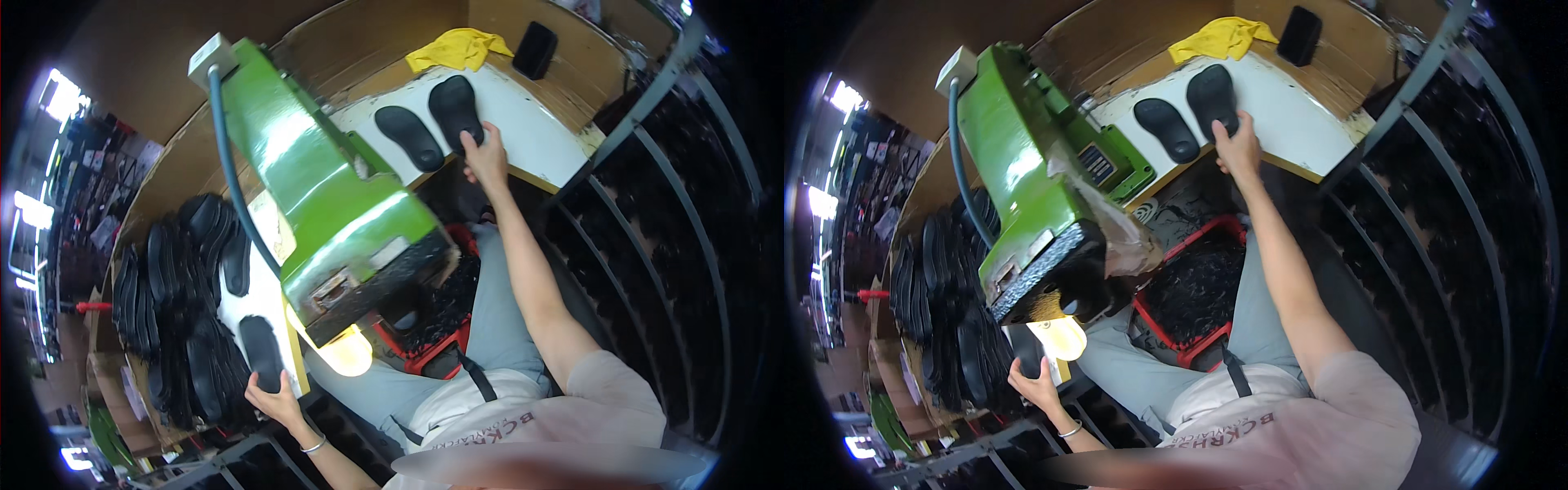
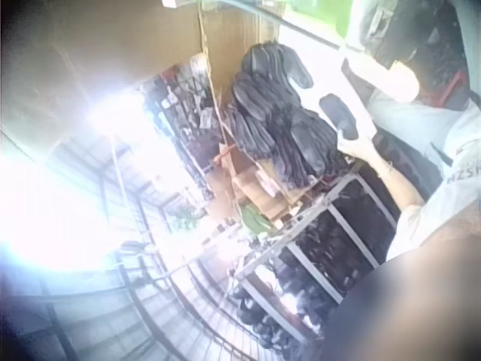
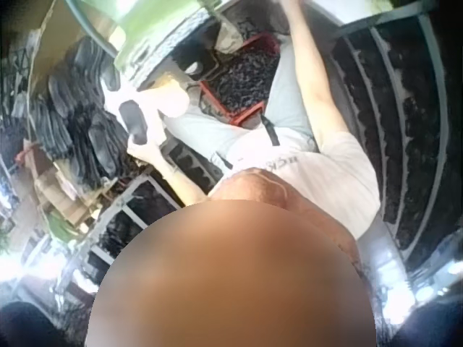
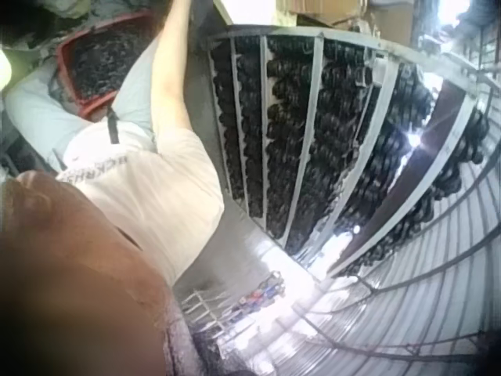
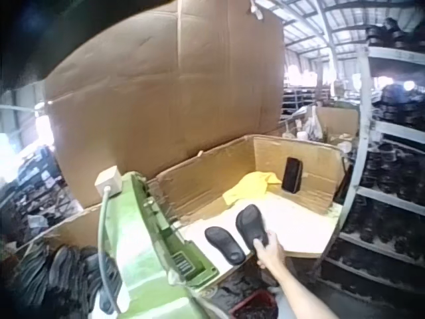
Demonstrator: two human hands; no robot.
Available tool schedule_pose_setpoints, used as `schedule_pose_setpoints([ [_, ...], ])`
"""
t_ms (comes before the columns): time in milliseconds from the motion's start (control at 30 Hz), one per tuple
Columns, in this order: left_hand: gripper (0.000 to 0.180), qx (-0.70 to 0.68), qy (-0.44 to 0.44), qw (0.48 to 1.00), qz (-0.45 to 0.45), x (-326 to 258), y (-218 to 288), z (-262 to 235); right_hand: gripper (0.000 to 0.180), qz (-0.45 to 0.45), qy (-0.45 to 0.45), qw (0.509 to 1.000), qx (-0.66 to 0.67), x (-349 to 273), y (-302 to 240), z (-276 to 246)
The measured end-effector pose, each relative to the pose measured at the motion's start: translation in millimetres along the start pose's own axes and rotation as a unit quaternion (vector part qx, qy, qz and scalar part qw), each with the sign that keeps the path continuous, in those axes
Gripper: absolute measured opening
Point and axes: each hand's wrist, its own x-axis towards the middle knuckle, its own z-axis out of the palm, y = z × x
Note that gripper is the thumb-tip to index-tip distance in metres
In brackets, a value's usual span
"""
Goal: Buffing the edges of shoe soles using a specialized industrial machine.
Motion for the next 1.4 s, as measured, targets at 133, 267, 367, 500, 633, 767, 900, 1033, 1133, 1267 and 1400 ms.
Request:
schedule_pose_setpoints([
  [133,0.063,-0.144,-0.141,0.972,0.119,-23,95,-37,0.061,-0.117,-0.124,0.984,-0.05,-93,11,-13],
  [267,0.069,-0.348,-0.312,0.835,0.289,-34,148,-8,0.059,0.133,-0.518,0.833,0.14,-184,39,-58],
  [367,0.077,-0.565,-0.392,0.71,0.151,-46,160,24,0.052,0.225,-0.459,0.822,0.252,-204,65,-89],
  [500,0.097,-0.805,-0.337,0.473,-0.125,-95,189,59,0.041,0.201,-0.304,0.87,0.332,-247,94,-120],
  [633,0.048,-0.744,-0.4,0.477,-0.242,-139,227,39,0.034,0.22,-0.271,0.865,0.36,-280,124,-133],
  [767,0.019,-0.613,-0.462,0.624,-0.148,-118,251,41,0.04,0.242,-0.327,0.844,0.349,-293,124,-131],
  [900,0.014,-0.559,-0.469,0.676,-0.099,-75,268,37,0.042,0.227,-0.338,0.824,0.394,-288,95,-106],
  [1033,0.013,-0.601,-0.409,0.683,-0.062,-63,265,27,0.04,0.187,-0.381,0.827,0.368,-285,81,-100],
  [1133,0.012,-0.573,-0.297,0.764,-0.008,-81,248,48,0.044,0.194,-0.37,0.829,0.372,-279,85,-112],
  [1267,0.011,-0.662,-0.291,0.685,-0.085,-88,247,45,0.054,0.158,-0.264,0.879,0.363,-251,83,-130],
  [1400,0.01,-0.545,-0.258,0.798,0.018,-85,238,60,0.054,0.087,-0.165,0.921,0.343,-200,45,-126],
])
